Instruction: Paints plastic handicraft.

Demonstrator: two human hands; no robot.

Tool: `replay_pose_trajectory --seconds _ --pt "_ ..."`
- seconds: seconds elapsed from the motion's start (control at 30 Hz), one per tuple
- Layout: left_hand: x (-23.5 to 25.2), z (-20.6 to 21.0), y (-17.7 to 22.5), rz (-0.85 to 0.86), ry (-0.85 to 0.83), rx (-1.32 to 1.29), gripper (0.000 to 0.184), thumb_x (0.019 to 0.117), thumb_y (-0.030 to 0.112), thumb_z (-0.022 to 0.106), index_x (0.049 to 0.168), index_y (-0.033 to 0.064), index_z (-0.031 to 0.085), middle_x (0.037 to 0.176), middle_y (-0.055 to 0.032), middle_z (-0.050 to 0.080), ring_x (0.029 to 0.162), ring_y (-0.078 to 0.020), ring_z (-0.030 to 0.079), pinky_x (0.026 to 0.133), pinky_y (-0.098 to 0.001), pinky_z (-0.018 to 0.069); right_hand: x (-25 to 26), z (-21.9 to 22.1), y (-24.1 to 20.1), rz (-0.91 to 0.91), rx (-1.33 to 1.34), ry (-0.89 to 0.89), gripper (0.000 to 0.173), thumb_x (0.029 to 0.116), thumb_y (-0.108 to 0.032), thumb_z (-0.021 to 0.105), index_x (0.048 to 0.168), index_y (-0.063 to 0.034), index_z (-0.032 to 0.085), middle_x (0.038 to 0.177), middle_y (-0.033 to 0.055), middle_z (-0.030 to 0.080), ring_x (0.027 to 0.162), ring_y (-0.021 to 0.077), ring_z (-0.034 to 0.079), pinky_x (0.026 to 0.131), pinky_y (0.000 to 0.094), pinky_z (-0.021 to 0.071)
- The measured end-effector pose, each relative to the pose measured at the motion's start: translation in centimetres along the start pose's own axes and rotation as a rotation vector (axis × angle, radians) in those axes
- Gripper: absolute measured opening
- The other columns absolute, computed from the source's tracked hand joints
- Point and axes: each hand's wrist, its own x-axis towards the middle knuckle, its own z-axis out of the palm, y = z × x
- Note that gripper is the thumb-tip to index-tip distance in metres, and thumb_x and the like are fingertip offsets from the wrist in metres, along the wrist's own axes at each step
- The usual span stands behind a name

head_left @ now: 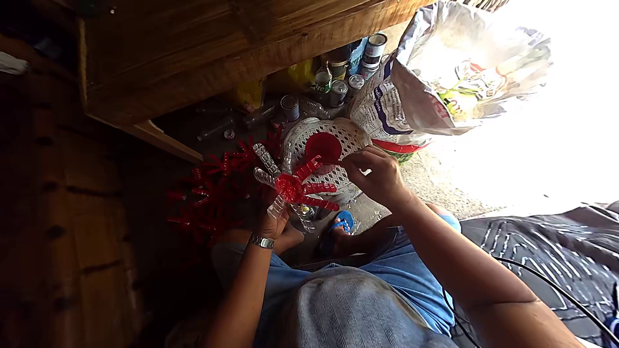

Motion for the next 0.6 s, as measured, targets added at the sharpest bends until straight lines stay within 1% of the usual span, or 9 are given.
replay_pose_trajectory --seconds 0.1,0.17,0.2,0.27,0.37,0.43,0.53,0.6 --pt "-0.1 -0.1 0.0 0.002 -0.02 0.008 0.045 0.0785 0.036 0.085 0.109 0.0084 0.065 0.1 -0.0102 0.073 0.089 -0.0218 0.073 0.08 -0.039 0.0619 0.4 0.7 0.7 0.027 -0.002 -0.026 0.017 0.0947 -0.015 0.065 0.098 -0.0038 0.077 0.088 0.0065 0.072 0.079 0.0119 0.067 0.073 0.0258 0.0576" --pt "-0.1 -0.1 0.1 0.005 -0.029 0.026 0.048 0.0773 0.037 0.086 0.11 0.0086 0.066 0.1 -0.0098 0.073 0.089 -0.0212 0.073 0.08 -0.0385 0.0619 0.1 0.7 1.0 0.046 -0.004 -0.056 0.017 0.096 -0.017 0.065 0.099 -0.0048 0.077 0.09 0.0059 0.072 0.081 0.0121 0.068 0.074 0.0266 0.058" --pt "-0.1 -0.2 0.1 0.007 -0.023 0.027 0.046 0.0783 0.036 0.086 0.109 0.0086 0.066 0.099 -0.0099 0.073 0.088 -0.0211 0.073 0.08 -0.0384 0.0618 -0.1 0.6 1.0 0.047 -0.003 -0.062 0.017 0.0961 -0.017 0.065 0.098 -0.0048 0.077 0.09 0.0057 0.072 0.081 0.0121 0.068 0.075 0.0265 0.0578" --pt "-0.2 -0.1 0.1 0.011 -0.009 0.018 0.042 0.0801 0.034 0.084 0.108 0.0089 0.066 0.098 -0.0096 0.073 0.088 -0.0206 0.073 0.078 -0.038 0.0619 -0.6 0.2 0.8 0.048 -0.004 -0.049 0.016 0.0939 -0.016 0.065 0.096 -0.0044 0.077 0.086 0.0052 0.07 0.079 0.0106 0.066 0.071 0.0238 0.0562" --pt "-0.2 0.0 0.0 0.008 0.004 0.03 0.044 0.0771 0.034 0.086 0.106 0.0081 0.066 0.097 -0.0094 0.074 0.087 -0.0197 0.073 0.078 -0.0366 0.062 -0.8 -0.6 0.3 0.045 -0.01 -0.021 0.016 0.0926 -0.014 0.064 0.092 -0.0037 0.076 0.086 0.0058 0.07 0.077 0.0089 0.066 0.07 0.0223 0.0561" --pt "-0.3 0.2 0.1 0.008 -0.003 0.03 0.044 0.0772 0.034 0.086 0.106 0.0081 0.066 0.097 -0.0091 0.074 0.087 -0.0191 0.073 0.078 -0.0361 0.062 -0.4 -0.6 0.3 0.033 -0.01 0.001 0.016 0.0933 -0.014 0.064 0.093 -0.0027 0.076 0.086 0.0066 0.07 0.077 0.0089 0.066 0.07 0.0218 0.0567" --pt "-0.3 0.2 0.1 0.009 -0.007 0.024 0.043 0.0786 0.033 0.085 0.107 0.0085 0.066 0.098 -0.0093 0.074 0.088 -0.0199 0.073 0.078 -0.0375 0.0619 0.2 -0.1 0.7 0.045 -0.009 -0.014 0.018 0.0949 -0.016 0.065 0.098 -0.0032 0.077 0.089 0.007 0.072 0.08 0.0117 0.068 0.073 0.0255 0.0574" --pt "-0.3 0.2 0.2 0.001 -0.011 0.044 0.05 0.0761 0.038 0.087 0.111 0.0085 0.065 0.099 -0.0094 0.073 0.089 -0.0208 0.073 0.079 -0.0379 0.0617 0.3 0.3 1.1 0.052 -0.013 -0.042 0.018 0.0957 -0.017 0.064 0.098 -0.0045 0.077 0.089 0.006 0.073 0.081 0.0126 0.068 0.073 0.0279 0.0576"
